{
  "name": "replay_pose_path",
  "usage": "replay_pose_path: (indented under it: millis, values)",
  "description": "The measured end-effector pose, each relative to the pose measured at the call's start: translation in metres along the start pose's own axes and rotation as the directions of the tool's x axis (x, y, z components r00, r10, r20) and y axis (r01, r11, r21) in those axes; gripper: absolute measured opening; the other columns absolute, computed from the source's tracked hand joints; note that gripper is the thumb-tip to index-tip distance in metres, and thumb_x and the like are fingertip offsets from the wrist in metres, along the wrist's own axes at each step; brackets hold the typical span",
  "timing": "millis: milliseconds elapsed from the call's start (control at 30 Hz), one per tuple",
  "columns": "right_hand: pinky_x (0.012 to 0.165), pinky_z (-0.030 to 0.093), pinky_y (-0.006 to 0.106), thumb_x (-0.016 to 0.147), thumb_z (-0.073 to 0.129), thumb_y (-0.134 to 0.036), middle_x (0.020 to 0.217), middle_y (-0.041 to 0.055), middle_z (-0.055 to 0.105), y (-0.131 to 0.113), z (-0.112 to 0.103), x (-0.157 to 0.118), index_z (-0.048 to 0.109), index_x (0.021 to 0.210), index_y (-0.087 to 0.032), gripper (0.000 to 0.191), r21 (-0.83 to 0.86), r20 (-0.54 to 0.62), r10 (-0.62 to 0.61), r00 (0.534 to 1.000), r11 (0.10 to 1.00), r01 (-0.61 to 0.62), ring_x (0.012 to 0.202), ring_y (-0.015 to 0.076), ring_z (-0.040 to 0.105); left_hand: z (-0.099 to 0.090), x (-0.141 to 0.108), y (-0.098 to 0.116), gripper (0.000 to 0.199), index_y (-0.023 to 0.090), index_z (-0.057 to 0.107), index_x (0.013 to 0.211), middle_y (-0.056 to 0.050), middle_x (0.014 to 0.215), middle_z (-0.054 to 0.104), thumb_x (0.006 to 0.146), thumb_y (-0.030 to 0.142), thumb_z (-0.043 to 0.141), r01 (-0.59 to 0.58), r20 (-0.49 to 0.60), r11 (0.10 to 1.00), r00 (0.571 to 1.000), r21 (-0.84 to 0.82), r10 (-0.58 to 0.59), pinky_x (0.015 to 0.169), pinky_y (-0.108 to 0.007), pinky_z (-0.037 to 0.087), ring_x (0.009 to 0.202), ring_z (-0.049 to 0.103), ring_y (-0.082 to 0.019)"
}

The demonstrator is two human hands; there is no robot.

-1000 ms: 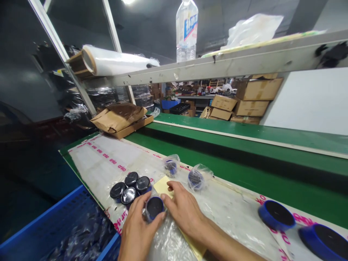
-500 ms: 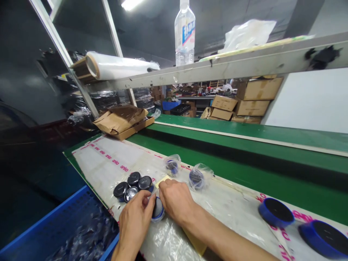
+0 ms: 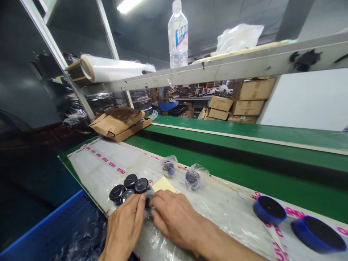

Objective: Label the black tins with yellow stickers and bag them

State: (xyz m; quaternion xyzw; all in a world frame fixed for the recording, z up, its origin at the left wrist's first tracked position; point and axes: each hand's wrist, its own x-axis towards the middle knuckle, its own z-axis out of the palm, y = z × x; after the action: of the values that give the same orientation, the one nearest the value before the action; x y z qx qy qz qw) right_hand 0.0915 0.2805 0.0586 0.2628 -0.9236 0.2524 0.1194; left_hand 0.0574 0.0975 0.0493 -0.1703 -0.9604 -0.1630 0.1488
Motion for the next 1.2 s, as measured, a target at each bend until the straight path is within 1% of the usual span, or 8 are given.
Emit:
replay_pose_path:
  millis: [133, 267, 467, 533, 600, 733, 900, 1200]
  values:
    - [0.081, 0.049, 0.032, 0.096, 0.06, -0.028, 0.109, 0.0074, 0.067, -0.006, 0.009, 0.005, 0.061, 0.111, -0.019, 0.017, -0.087, 0.145, 0.009, 0.989, 0.996, 0.004, 0.095, 0.0238, 0.064, 0.003, -0.003, -0.013, 0.049, 0.024, 0.071, 0.091, -0.007, 0.1, 0.074, 0.103, 0.044, 0.028, 0.045, 0.002, 0.974, 0.999, -0.223, -0.046, 0.08, -0.036, 0.053, 0.093, 0.071, -0.024]
    - [0.073, 0.044, 0.026, 0.091, 0.058, -0.014, 0.094, 0.0025, 0.068, -0.005, 0.012, 0.009, 0.063, 0.093, -0.02, 0.007, -0.003, 0.109, 0.094, 0.99, 0.996, -0.094, 0.082, 0.0179, 0.063, 0.015, -0.016, -0.028, 0.046, 0.03, 0.059, 0.136, -0.003, 0.148, 0.056, 0.1, 0.049, 0.036, 0.091, 0.11, 0.853, 0.993, -0.513, -0.039, 0.115, -0.043, 0.041, 0.136, 0.052, -0.025]
    - [0.064, 0.041, 0.022, 0.081, 0.063, -0.009, 0.08, -0.0031, 0.067, 0.005, -0.013, -0.004, 0.065, 0.083, -0.021, 0.012, 0.264, -0.003, 0.206, 0.979, 0.944, -0.198, 0.07, 0.0127, 0.06, 0.062, -0.026, -0.039, 0.089, 0.032, 0.032, 0.154, -0.005, 0.158, 0.043, 0.076, 0.033, 0.073, 0.076, 0.126, 0.777, 0.992, -0.625, 0.005, 0.108, -0.048, 0.05, 0.135, 0.052, -0.031]
    - [0.073, 0.047, 0.027, 0.089, 0.062, -0.019, 0.09, 0.0017, 0.069, 0.019, -0.033, -0.01, 0.067, 0.093, -0.02, 0.006, 0.158, -0.162, 0.229, 0.96, 0.966, -0.204, 0.081, 0.0176, 0.063, 0.071, -0.024, -0.036, 0.087, 0.03, 0.035, 0.152, -0.008, 0.156, 0.044, 0.076, 0.035, 0.075, 0.004, 0.029, 0.851, 0.999, -0.526, 0.013, 0.114, -0.054, 0.044, 0.14, 0.046, -0.032]
    - [0.091, 0.049, 0.04, 0.09, 0.067, -0.034, 0.118, 0.0112, 0.067, 0.04, -0.051, -0.016, 0.064, 0.117, -0.018, 0.031, -0.047, -0.302, 0.221, 0.927, 0.968, -0.246, 0.108, 0.0277, 0.06, 0.074, -0.021, -0.03, 0.072, 0.027, 0.042, 0.148, -0.01, 0.151, 0.05, 0.083, 0.039, 0.07, -0.065, -0.068, 0.9, 0.997, -0.43, 0.039, 0.114, -0.057, 0.043, 0.14, 0.047, -0.033]
    - [0.103, 0.043, 0.057, 0.078, 0.078, -0.046, 0.151, 0.0207, 0.044, 0.086, -0.062, -0.025, 0.046, 0.146, -0.015, 0.082, -0.21, -0.256, 0.42, 0.871, 0.855, -0.474, 0.133, 0.0421, 0.045, 0.072, -0.015, -0.01, 0.04, 0.024, 0.058, 0.133, -0.012, 0.135, 0.06, 0.096, 0.04, 0.055, -0.136, -0.192, 0.898, 0.98, -0.418, 0.059, 0.106, -0.053, 0.051, 0.128, 0.057, -0.029]
    - [0.084, 0.05, 0.042, 0.095, 0.053, -0.03, 0.112, 0.0122, 0.068, 0.113, -0.041, -0.031, 0.069, 0.112, -0.017, 0.027, -0.077, -0.186, 0.505, 0.843, 0.848, -0.525, 0.101, 0.0304, 0.065, 0.075, -0.007, 0.009, 0.026, 0.025, 0.07, 0.105, -0.01, 0.129, 0.06, 0.099, 0.039, 0.049, -0.076, -0.185, 0.851, 0.982, -0.519, -0.025, 0.094, -0.041, 0.056, 0.115, 0.063, -0.025]
    - [0.075, 0.046, 0.031, 0.097, 0.05, -0.029, 0.091, 0.0043, 0.069, 0.083, -0.053, -0.023, 0.069, 0.091, -0.021, 0.021, 0.146, -0.214, 0.377, 0.901, 0.924, -0.352, 0.084, 0.0207, 0.064, 0.078, 0.002, 0.021, 0.026, 0.021, 0.064, 0.092, -0.005, 0.095, 0.063, 0.102, 0.033, 0.043, -0.129, -0.3, 0.809, 0.952, -0.573, -0.061, 0.084, -0.03, 0.051, 0.093, 0.063, -0.018]
